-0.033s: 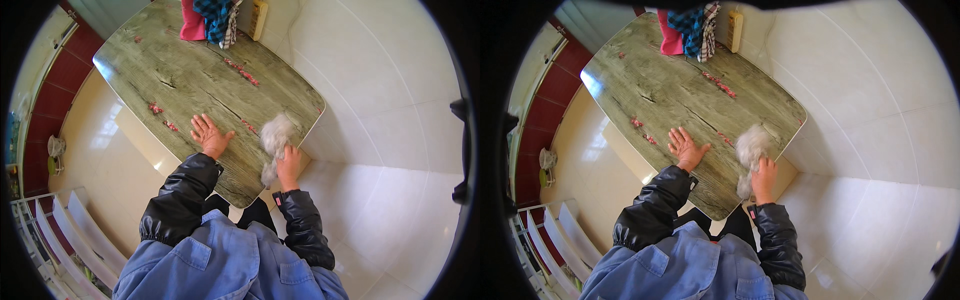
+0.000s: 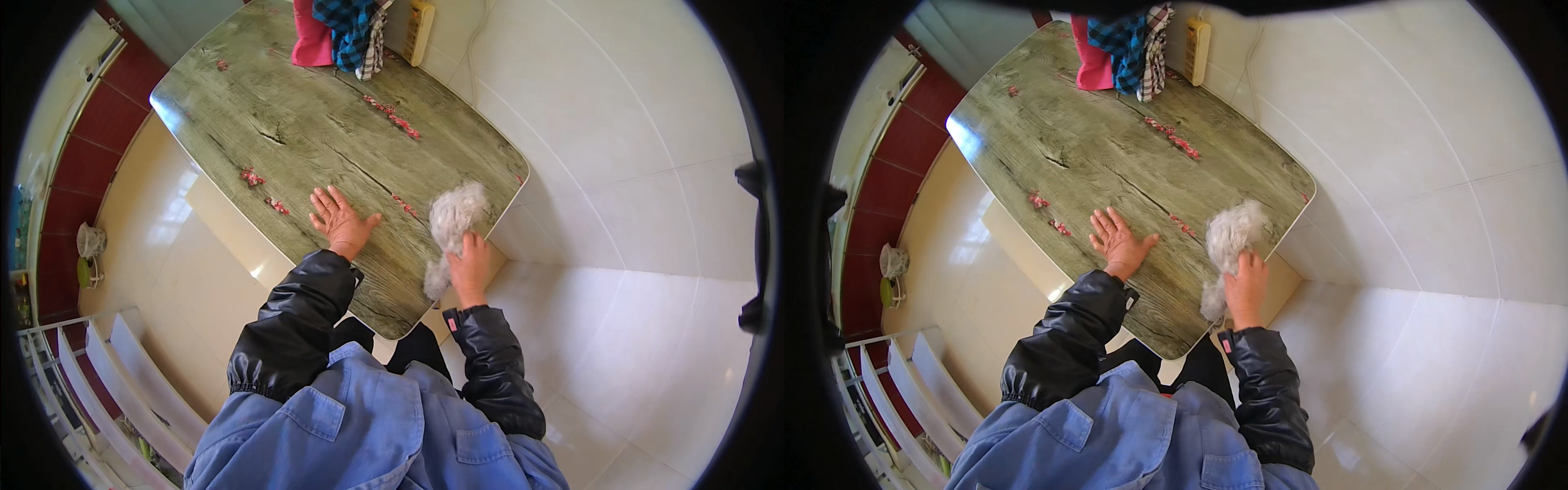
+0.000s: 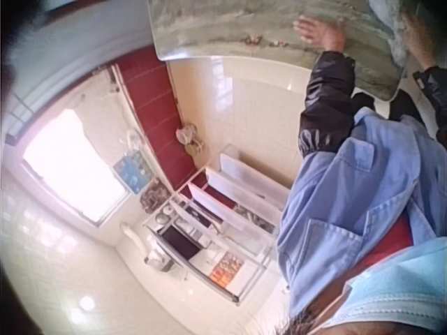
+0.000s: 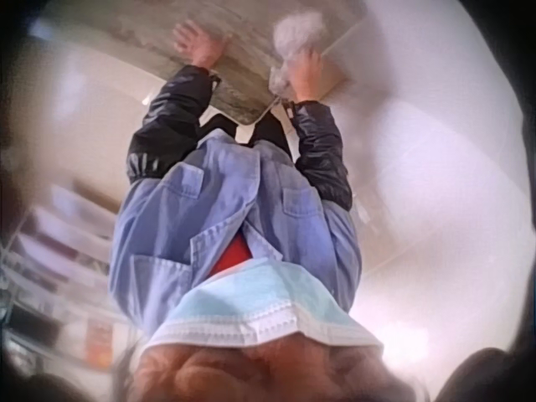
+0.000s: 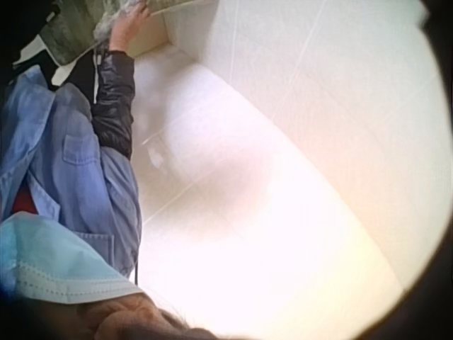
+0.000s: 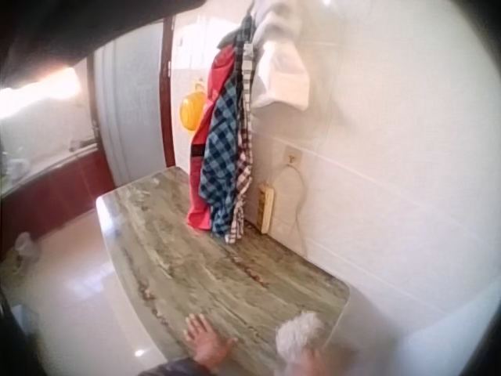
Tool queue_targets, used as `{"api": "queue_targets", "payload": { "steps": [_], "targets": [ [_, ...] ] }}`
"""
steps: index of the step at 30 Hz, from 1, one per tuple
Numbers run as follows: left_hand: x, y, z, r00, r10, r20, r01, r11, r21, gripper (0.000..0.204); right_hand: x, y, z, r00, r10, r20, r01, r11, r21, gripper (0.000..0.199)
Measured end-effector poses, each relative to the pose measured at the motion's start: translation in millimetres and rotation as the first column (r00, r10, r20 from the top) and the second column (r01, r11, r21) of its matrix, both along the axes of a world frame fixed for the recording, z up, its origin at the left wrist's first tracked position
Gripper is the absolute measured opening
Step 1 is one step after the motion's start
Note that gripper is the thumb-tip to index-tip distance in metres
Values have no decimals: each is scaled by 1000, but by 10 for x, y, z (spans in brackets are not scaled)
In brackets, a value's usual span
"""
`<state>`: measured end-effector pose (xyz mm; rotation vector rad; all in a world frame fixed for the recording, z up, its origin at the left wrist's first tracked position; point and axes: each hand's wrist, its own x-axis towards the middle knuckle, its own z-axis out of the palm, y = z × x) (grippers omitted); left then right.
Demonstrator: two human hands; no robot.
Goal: The person wipes a small table and adjacent wall with a cloth, moving a yellow basket and cutting board to reach the wall. The person then wipes the kitchen counter and returns to wipe the table and wall again.
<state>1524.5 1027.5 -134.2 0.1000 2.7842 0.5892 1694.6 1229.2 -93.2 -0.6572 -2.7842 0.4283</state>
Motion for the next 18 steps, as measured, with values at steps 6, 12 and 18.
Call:
{"api": "queue_targets", "payload": {
  "steps": [6,12,18],
  "targets": [
    [-51,10,-176,998,-21,-60,12,990,-142,128,63,-470,-143,932,362,-32,-355,926,127,27],
    [-68,-66,-270,993,-15,-117,0,992,-129,126,788,359,457,951,302,-72,-301,953,19,28],
    [-166,-32,-362,968,-71,-240,41,991,-128,116,2200,2596,3501,915,-398,-66,307,581,753,42]
  ]
}}
